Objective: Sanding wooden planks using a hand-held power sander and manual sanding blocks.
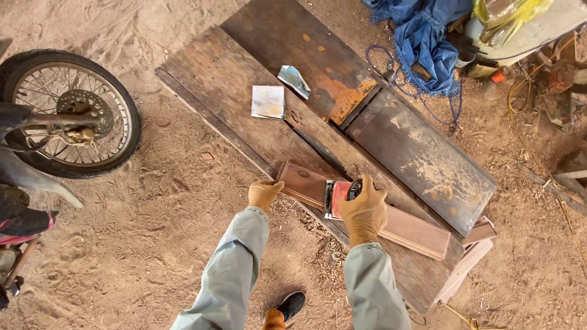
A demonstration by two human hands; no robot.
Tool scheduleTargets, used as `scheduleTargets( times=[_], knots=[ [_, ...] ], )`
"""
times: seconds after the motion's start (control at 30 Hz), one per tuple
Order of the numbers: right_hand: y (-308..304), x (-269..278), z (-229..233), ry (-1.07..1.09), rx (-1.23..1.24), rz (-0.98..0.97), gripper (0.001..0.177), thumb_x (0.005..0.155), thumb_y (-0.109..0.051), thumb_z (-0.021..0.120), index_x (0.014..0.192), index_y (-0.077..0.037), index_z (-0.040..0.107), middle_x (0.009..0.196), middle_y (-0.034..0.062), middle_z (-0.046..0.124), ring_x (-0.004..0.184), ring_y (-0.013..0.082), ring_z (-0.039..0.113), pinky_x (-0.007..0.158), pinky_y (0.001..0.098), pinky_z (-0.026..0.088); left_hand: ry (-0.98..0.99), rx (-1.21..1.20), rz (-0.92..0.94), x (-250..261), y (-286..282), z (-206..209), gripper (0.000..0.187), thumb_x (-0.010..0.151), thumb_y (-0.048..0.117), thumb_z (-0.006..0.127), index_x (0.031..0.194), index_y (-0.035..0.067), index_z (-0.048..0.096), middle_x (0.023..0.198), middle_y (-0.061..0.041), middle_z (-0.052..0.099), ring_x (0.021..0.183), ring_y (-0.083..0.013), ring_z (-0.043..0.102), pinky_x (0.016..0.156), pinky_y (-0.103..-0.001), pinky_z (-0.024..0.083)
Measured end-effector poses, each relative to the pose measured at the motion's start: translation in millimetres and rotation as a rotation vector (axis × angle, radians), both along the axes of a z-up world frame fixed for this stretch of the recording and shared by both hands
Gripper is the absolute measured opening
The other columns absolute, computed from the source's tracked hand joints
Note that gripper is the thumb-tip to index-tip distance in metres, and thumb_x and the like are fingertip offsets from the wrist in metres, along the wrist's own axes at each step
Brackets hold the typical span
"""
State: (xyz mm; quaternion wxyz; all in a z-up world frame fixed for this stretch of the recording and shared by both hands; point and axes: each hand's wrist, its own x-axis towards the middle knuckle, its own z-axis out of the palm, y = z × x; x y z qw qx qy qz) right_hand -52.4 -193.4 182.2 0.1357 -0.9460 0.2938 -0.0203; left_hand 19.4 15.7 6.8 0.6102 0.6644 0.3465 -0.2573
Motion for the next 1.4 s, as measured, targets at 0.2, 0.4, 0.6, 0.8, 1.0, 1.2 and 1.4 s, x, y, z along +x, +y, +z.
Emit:
scheduleTargets(
  times=[0.2, 0.4, 0.6, 0.8, 1.0, 1.2, 1.4],
  knots=[
    [55.1, 25.2, 17.2, 0.03, 0.031, -0.025, 0.051, 0.079, -0.042, 0.08, 0.125, -0.03, 0.061, 0.11, 0.0213, 0.06, 0.093, 0.0441, 0.07, 0.071, 0.0546, 0.059, -0.114, -0.377, 0.22, 3.1, 9.0, -39.5, 0.026, 0.077, 0.014, 0.084, 0.098, 0.001, 0.077, 0.096, -0.014, 0.081, 0.08, -0.0226, 0.077, 0.078, -0.032, 0.068],
    [86.3, 45.5, 18.3, 0.025, 0.063, -0.009, 0.05, 0.086, -0.051, 0.072, 0.129, -0.029, 0.059, 0.109, 0.0222, 0.06, 0.094, 0.0444, 0.069, 0.067, 0.055, 0.059, 0.053, -0.483, 0.062, -4.5, 29.2, 13.6, 0.099, 0.097, 0.077, 0.016, 0.125, -0.005, 0.065, 0.143, -0.024, 0.061, 0.142, -0.0363, 0.049, 0.124, -0.063, 0.013],
    [104.9, 55.5, 9.3, 0.041, 0.105, -0.021, 0.046, 0.09, -0.053, 0.066, 0.126, -0.025, 0.057, 0.11, 0.022, 0.059, 0.095, 0.0422, 0.069, 0.065, 0.0546, 0.06, 0.021, -0.571, 0.001, -6.8, 43.2, 5.1, 0.109, 0.093, 0.08, 0.009, 0.131, -0.007, 0.064, 0.15, -0.025, 0.053, 0.147, -0.04, 0.044, 0.126, -0.062, 0.014],
    [77.5, 42.3, 21.4, -0.022, 0.141, -0.062, 0.041, 0.089, -0.048, 0.068, 0.122, -0.025, 0.058, 0.105, 0.0217, 0.059, 0.092, 0.0447, 0.067, 0.066, 0.0567, 0.057, -0.051, -0.445, -0.085, -7.2, 27.7, -44.3, 0.06, 0.089, 0.044, 0.048, 0.12, -0.004, 0.068, 0.131, -0.022, 0.065, 0.122, -0.0343, 0.061, 0.105, -0.051, 0.037],
    [34.2, 18.9, 25.5, 0.023, 0.121, -0.068, 0.043, 0.093, -0.049, 0.066, 0.125, -0.023, 0.056, 0.102, 0.0218, 0.058, 0.089, 0.0434, 0.068, 0.063, 0.0524, 0.059, -0.176, -0.326, 0.023, -2.6, 18.1, -43.8, 0.031, 0.085, 0.014, 0.081, 0.11, -0.002, 0.071, 0.114, -0.019, 0.075, 0.101, -0.0294, 0.075, 0.087, -0.041, 0.055],
    [-21.7, -3.9, 16.5, 0.184, 0.191, -0.12, 0.046, 0.097, -0.054, 0.06, 0.128, -0.02, 0.055, 0.101, 0.0154, 0.057, 0.086, 0.0296, 0.07, 0.058, 0.0393, 0.06, -0.123, -0.153, 0.118, 1.8, 7.0, -42.3, 0.019, 0.085, 0.009, 0.081, 0.101, 0.002, 0.074, 0.1, -0.011, 0.078, 0.082, -0.0167, 0.075, 0.061, -0.022, 0.056],
    [-78.1, -27.9, 6.2, 0.081, 0.122, -0.159, 0.05, 0.091, -0.055, 0.068, 0.129, -0.024, 0.056, 0.098, 0.0171, 0.058, 0.082, 0.0315, 0.07, 0.057, 0.0445, 0.061, -0.059, 0.006, 0.157, 1.3, -2.1, -11.3, 0.017, 0.084, 0.007, 0.084, 0.098, 0.001, 0.078, 0.095, -0.01, 0.079, 0.075, -0.0132, 0.071, 0.054, -0.022, 0.048]
  ],
)
